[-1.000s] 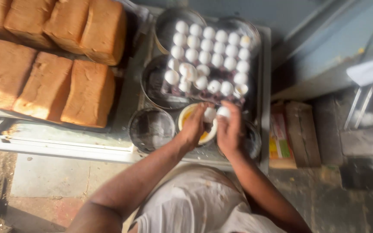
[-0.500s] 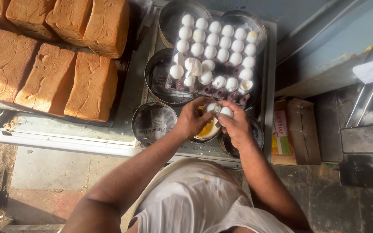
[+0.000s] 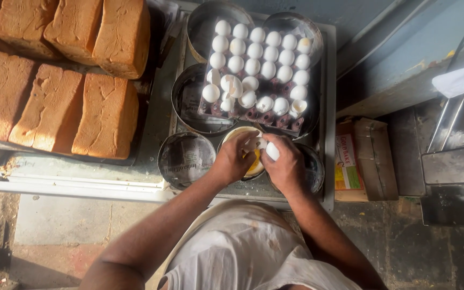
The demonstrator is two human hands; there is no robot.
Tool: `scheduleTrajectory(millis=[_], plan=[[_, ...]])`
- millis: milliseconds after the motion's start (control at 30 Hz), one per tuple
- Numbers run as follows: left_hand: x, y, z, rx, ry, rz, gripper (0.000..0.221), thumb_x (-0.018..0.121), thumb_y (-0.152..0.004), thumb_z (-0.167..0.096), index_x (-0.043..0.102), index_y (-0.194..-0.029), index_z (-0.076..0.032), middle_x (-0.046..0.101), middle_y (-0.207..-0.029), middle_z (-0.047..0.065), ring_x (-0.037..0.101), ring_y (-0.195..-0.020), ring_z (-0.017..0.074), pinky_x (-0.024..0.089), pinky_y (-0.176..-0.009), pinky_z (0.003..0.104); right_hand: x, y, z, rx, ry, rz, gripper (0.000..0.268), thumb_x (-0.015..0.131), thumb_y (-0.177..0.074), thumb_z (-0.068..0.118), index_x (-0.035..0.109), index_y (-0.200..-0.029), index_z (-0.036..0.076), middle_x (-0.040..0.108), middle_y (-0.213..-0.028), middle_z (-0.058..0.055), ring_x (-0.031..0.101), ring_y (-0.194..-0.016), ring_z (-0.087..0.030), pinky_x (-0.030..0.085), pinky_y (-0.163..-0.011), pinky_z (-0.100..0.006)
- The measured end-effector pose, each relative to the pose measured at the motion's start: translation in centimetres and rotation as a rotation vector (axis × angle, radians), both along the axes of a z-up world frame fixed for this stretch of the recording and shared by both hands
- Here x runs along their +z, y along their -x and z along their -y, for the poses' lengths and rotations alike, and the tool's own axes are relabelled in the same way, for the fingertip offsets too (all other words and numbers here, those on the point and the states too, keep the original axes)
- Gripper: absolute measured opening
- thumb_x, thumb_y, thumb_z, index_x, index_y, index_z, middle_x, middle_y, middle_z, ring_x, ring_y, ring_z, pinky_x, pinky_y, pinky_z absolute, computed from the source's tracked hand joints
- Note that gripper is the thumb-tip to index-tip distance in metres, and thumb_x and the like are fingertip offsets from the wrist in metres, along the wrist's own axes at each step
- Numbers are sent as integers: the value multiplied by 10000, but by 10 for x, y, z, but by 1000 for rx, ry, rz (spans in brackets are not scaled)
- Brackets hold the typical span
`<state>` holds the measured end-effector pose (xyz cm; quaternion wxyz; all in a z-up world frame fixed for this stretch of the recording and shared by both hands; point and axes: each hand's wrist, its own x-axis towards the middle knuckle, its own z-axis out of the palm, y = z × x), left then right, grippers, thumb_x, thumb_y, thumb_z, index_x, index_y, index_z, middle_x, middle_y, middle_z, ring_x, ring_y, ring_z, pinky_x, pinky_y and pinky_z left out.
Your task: The recorder is cracking a large number of eggs from a tray into a small white bowl and periodically emptying the bowl into a larger container.
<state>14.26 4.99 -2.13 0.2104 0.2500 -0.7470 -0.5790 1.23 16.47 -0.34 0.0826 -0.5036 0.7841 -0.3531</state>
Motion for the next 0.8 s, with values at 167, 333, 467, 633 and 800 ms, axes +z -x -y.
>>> scheduleTrajectory(millis=[167,333,467,633,800], plan=[[-7,37,18,6,-256,-12,563,637,-910,-107,523,-1457,-33,696,-1266,196,709,-1033,237,578,-897,322,7,20,18,-23,114,44,422,811,-831,41,671,-1230,45,734,-1191,-139,721,-1112,-273,583,-947,-379],[17,100,69,7,-450,-178,587,536,-997,-215,384,-1542,-61,571,-1430,133,669,-1110,226,560,-918,336,42,54,55,-113,235,-127,425,813,-884,64,667,-1283,62,723,-1215,-150,708,-1133,-263,579,-961,-359],[4,115,78,228,241,-21,578,610,-986,-244,412,-1488,-36,653,-1253,232,643,-1158,347,523,-1003,409,38,77,52,-111,170,-85,432,821,-848,76,680,-1254,39,720,-1178,-181,689,-1078,-302,553,-875,-380],[19,138,48,126,573,-51,494,727,-830,-260,616,-1275,-79,703,-1157,183,611,-1136,378,490,-1008,459,9,100,-6,-261,56,337,361,773,-855,114,698,-1207,92,770,-1008,-68,729,-888,-174,575,-739,-299],[32,201,33,-72,831,418,530,692,-923,-453,577,-1310,-109,701,-1107,159,650,-1067,340,489,-938,505,7,107,-51,-347,15,424,308,755,-890,135,707,-1190,88,752,-882,-55,714,-748,-118,582,-640,-281]])
